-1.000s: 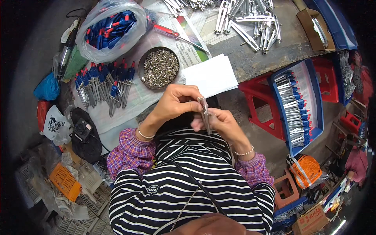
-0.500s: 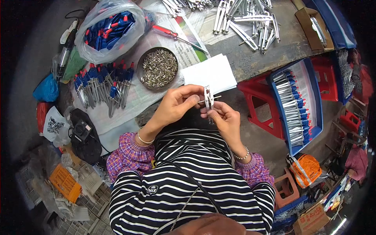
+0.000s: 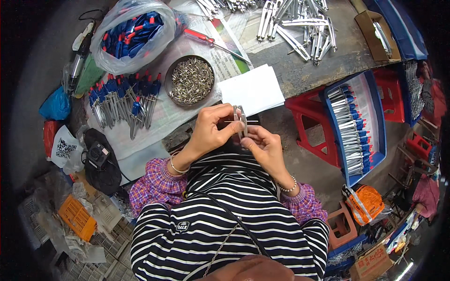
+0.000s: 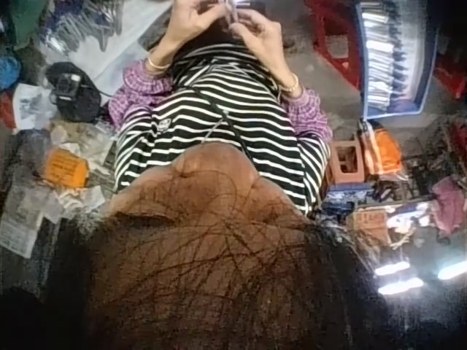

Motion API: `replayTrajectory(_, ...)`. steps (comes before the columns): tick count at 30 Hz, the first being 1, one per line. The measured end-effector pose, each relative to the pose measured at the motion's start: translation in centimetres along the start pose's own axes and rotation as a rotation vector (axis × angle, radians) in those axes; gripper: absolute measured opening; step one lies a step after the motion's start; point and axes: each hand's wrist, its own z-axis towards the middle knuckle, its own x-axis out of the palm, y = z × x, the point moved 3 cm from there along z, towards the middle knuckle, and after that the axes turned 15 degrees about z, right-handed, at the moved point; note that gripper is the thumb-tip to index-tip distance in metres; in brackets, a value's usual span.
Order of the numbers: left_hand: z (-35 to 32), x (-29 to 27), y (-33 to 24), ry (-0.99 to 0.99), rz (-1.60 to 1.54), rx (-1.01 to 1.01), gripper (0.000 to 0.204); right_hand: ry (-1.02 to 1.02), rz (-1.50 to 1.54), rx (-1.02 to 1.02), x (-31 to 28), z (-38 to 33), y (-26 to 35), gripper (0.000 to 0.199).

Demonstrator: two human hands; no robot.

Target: Assembling small metal components and applying a sealant or lubricant to them at a manual workstation.

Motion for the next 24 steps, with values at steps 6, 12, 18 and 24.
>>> replayTrajectory(6, 0.0, 0.8, -0.2, 0.002, -0.081, -0.064, 0.017, -0.009, 0.023, -0.053, 0.1, -0.1, -0.8, 0.024)
replayTrajectory(12, -0.1, 0.4, 0.4, 0.016, -0.007, -0.028, 0.02, -0.012, -0.148, -0.116, 0.2, -0.1, -0.1, 0.022)
replayTrajectory(18, -0.4, 0.7, 0.7, 0.016, -0.369, -0.165, 0.026, 0.02, -0.134, -0.035, 0.1, -0.1, 0.0, 0.028)
replayTrajectory(24, -0.7, 0.7, 0.9, 0.013, -0.405, -0.175, 0.027, 0.008, -0.184, -0.034, 0.3, -0.2, -0.1, 0.027)
